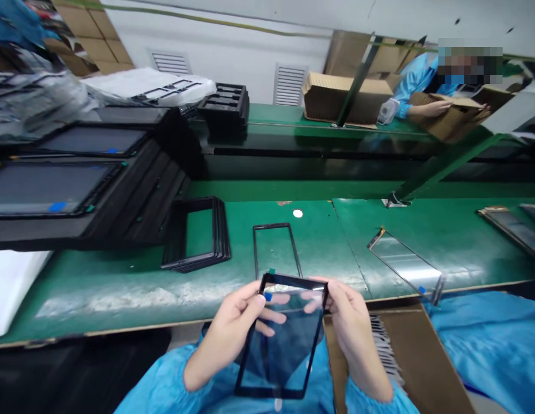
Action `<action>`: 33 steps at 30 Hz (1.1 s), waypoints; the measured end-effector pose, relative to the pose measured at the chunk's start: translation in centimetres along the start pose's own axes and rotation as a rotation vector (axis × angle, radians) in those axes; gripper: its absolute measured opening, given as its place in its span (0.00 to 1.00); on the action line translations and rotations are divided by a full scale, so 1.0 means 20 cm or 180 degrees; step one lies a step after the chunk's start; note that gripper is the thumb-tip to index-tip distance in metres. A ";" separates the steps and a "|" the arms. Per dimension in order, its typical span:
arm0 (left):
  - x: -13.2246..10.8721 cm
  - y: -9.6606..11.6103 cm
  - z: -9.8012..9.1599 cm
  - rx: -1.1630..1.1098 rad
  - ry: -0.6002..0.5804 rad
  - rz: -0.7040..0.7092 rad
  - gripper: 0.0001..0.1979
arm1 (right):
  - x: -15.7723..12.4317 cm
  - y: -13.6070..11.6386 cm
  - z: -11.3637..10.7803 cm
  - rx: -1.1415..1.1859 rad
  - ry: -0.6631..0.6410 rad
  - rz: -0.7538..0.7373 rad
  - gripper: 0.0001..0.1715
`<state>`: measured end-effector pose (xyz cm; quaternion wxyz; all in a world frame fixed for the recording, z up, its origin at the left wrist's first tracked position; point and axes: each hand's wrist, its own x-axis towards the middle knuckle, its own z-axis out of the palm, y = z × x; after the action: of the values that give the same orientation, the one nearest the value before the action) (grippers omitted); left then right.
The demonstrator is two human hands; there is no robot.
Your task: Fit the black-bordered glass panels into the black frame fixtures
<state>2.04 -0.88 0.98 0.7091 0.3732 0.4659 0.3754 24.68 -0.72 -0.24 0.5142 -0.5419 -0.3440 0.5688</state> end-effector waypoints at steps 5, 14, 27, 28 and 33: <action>-0.02 0.03 0.02 -0.0002 0.0056 -0.0043 0.30 | 0.00 -0.02 0.02 -0.0021 -0.0008 -0.0181 0.27; 0.00 0.00 -0.04 0.0200 0.0002 -0.0083 0.30 | -0.06 -0.11 0.06 -0.0408 -0.0092 -0.0547 0.28; -0.01 0.05 -0.04 0.1068 -0.0107 0.0203 0.24 | -0.03 -0.06 0.05 -0.1285 0.0442 -0.1612 0.12; -0.01 0.05 -0.05 0.0869 0.0120 0.0214 0.24 | -0.03 -0.05 0.00 -0.1369 0.0702 -0.1676 0.14; -0.01 0.06 -0.12 0.0449 0.0659 0.0446 0.28 | -0.02 0.00 -0.18 -0.0749 0.0506 -0.0548 0.25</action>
<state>-0.48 -0.02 1.37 0.6013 0.4130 0.5346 0.4267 28.04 -1.73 -0.78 0.5197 -0.6102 -0.4117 0.4338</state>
